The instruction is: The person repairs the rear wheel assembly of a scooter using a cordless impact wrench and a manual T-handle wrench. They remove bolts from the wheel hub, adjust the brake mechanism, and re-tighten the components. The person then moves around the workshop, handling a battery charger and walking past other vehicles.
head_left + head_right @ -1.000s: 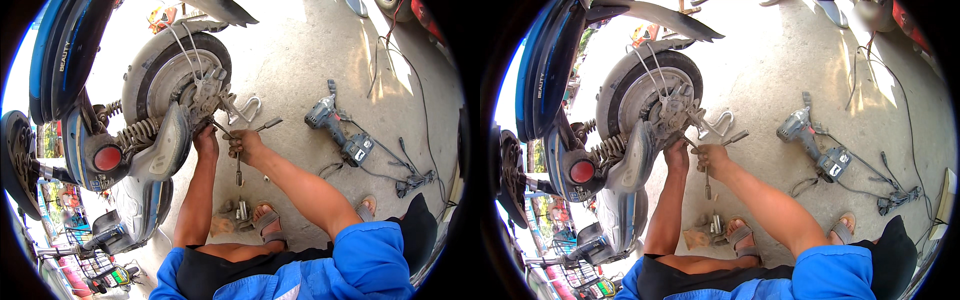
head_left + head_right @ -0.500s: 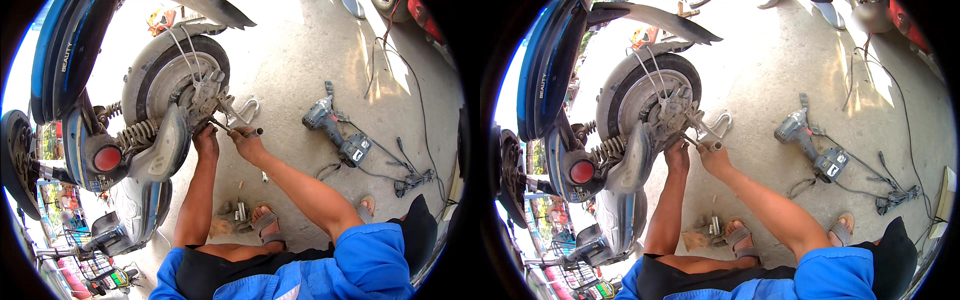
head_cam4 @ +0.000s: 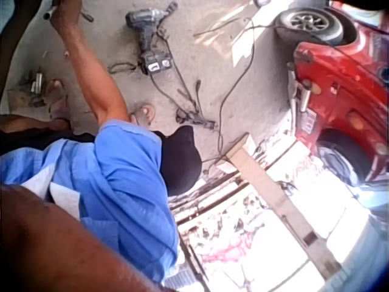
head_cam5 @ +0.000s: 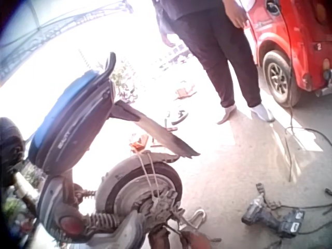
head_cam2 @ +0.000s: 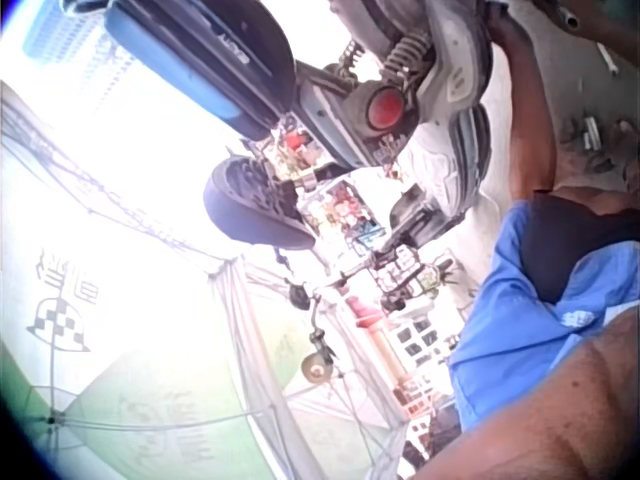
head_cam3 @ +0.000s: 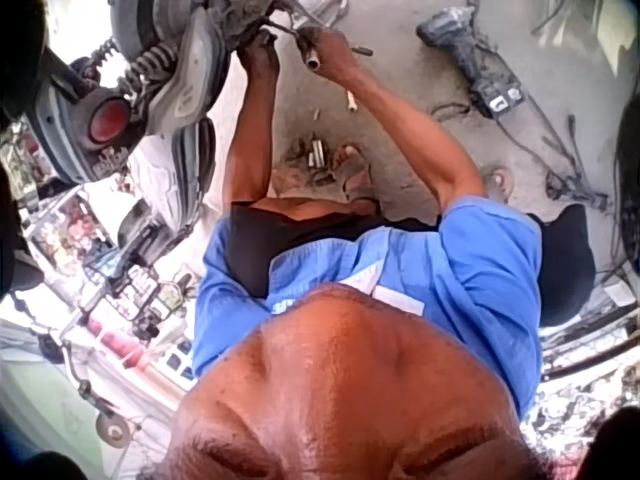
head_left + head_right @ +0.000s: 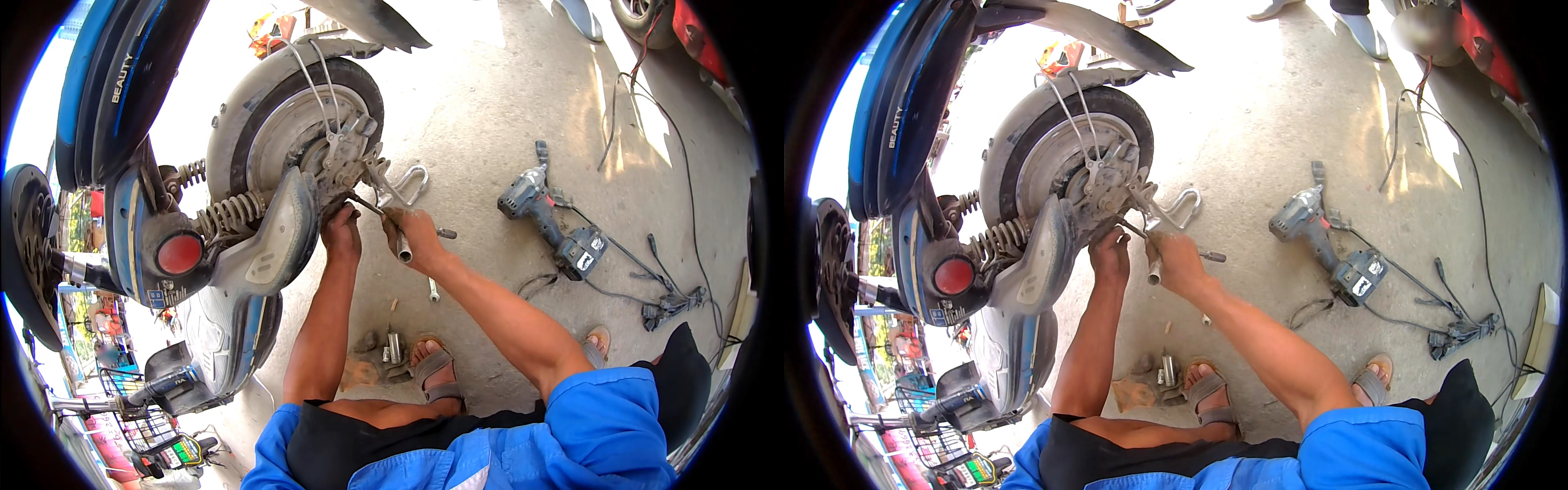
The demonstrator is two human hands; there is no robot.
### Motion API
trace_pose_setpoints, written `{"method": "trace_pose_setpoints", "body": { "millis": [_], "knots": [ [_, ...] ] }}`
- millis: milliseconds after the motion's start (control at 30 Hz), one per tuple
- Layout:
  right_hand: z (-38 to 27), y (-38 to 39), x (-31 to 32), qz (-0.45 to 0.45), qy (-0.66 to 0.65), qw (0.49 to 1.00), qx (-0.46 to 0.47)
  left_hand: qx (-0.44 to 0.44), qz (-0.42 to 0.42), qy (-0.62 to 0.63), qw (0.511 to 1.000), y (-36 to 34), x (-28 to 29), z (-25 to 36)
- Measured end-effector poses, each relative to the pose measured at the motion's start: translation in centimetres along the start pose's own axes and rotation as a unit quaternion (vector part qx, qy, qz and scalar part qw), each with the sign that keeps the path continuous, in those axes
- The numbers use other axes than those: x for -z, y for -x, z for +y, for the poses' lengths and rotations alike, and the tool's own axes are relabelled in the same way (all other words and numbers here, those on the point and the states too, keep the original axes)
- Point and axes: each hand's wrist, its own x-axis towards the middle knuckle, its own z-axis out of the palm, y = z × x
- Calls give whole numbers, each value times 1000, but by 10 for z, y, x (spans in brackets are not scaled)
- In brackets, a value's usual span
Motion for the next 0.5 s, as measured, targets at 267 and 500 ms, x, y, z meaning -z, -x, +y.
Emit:
{"method": "trace_pose_setpoints", "body": {
  "millis": [267, 500],
  "knots": [
    [-9, -8, 9, -30, 70, 997, 29, -2, 22, 22, 1000, -2, 4, -4],
    [-21, -13, 16, -36, 109, 993, 7, 5, 16, 22, 1000, -3, 6, -6]
  ]
}}
